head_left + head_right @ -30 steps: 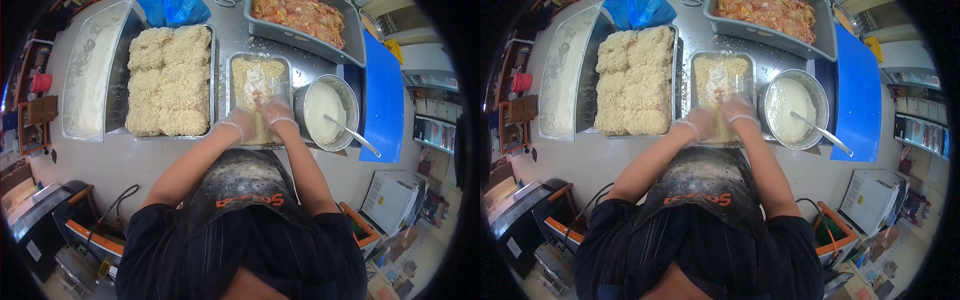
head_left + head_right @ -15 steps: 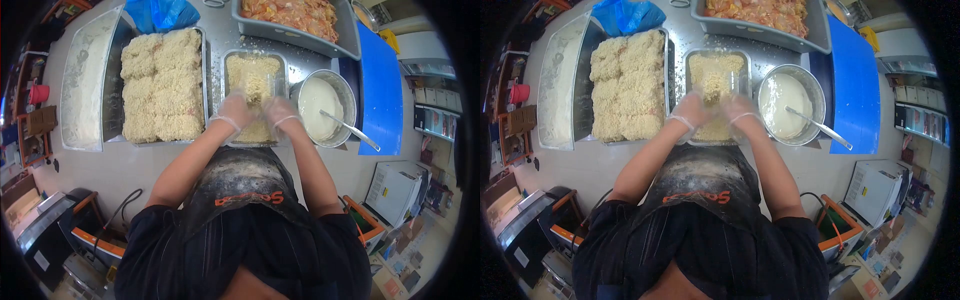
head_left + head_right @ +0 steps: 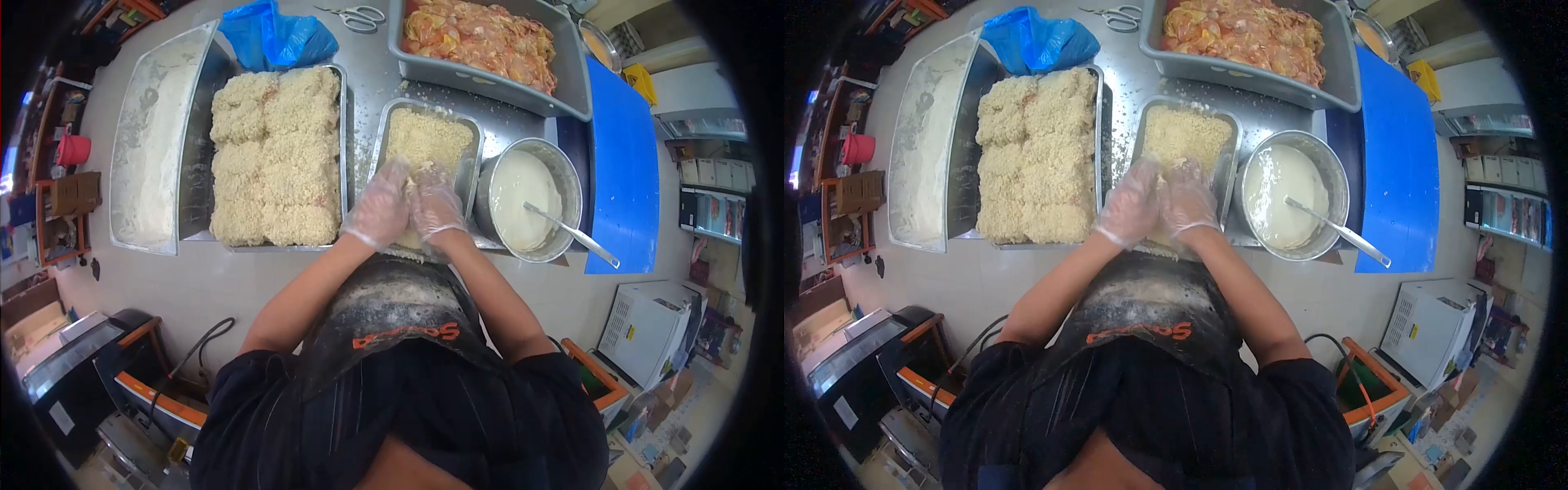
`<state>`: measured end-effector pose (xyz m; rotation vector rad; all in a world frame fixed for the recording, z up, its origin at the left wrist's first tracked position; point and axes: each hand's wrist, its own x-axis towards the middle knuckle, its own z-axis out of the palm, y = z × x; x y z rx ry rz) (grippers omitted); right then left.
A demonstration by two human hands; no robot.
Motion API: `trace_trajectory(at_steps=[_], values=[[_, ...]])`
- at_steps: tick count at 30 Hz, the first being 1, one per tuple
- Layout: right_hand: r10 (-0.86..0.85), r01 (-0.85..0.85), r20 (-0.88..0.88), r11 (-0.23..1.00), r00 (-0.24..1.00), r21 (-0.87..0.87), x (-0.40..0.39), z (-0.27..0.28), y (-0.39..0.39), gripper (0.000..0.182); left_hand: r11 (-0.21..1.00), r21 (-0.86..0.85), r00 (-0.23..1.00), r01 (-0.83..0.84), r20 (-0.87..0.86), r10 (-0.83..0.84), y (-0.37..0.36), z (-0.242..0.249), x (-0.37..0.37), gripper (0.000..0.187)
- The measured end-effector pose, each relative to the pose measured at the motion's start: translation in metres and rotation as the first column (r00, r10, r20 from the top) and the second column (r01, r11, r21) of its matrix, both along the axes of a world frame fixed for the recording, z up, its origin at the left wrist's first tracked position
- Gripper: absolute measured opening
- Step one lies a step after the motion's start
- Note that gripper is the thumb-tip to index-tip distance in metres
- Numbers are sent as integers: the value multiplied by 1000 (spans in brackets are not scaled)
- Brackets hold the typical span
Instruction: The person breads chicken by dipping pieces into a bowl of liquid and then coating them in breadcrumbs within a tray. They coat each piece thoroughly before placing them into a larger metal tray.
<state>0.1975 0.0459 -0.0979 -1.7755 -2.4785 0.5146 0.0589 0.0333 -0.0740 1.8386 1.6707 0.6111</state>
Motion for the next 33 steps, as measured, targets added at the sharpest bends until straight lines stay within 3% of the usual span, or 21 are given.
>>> trace_trajectory(at_steps=[2, 3, 9, 12, 15, 18, 21, 24, 27, 29, 33], values=[[12, -7, 150, 999, 989, -37, -12, 4, 27, 49, 938, 293, 982, 186, -76, -171, -16, -23, -22, 57], [23, -9, 224, 998, 974, -63, -18, 2, 43, 54, 918, 350, 981, 187, -9, -196, -19, -30, -27, 59], [5, -17, 173, 998, 985, 68, -43, -44, 84, 61, 912, 264, 947, 313, -158, -279, -29, -35, -26, 47], [18, -16, 144, 1000, 989, -21, -40, -40, 87, 59, 935, 152, 933, 321, -220, -284, -30, -29, -22, 43], [90, -32, 269, 977, 959, -211, -42, 26, 98, 63, 942, 149, 943, 302, -190, -272, -37, -33, -17, 42], [213, -82, 304, 917, 929, -391, -25, 22, 131, 72, 958, 113, 955, 262, -172, -241, -47, -34, -12, 40], [345, -226, 136, 817, 928, -531, -10, 24, 146, 78, 962, 145, 968, 230, -141, -210, -59, -34, -8, 40], [357, -256, -3, 664, 934, -702, 0, 23, 149, 81, 970, 83, 972, 227, -84, -220, -65, -24, -8, 41], [284, -255, -59, 729, 957, -636, 10, 14, 141, 76, 969, 156, 981, 193, -24, -191, -67, -30, -10, 42], [372, -340, -63, 749, 926, -569, 13, 22, 142, 72, 971, 187, 986, 147, 54, -160, -66, -32, -12, 43], [429, -384, -16, 792, 903, -475, 7, 100, 126, 56, 996, 61, 986, 69, 146, -77, -50, -31, -19, 45]])
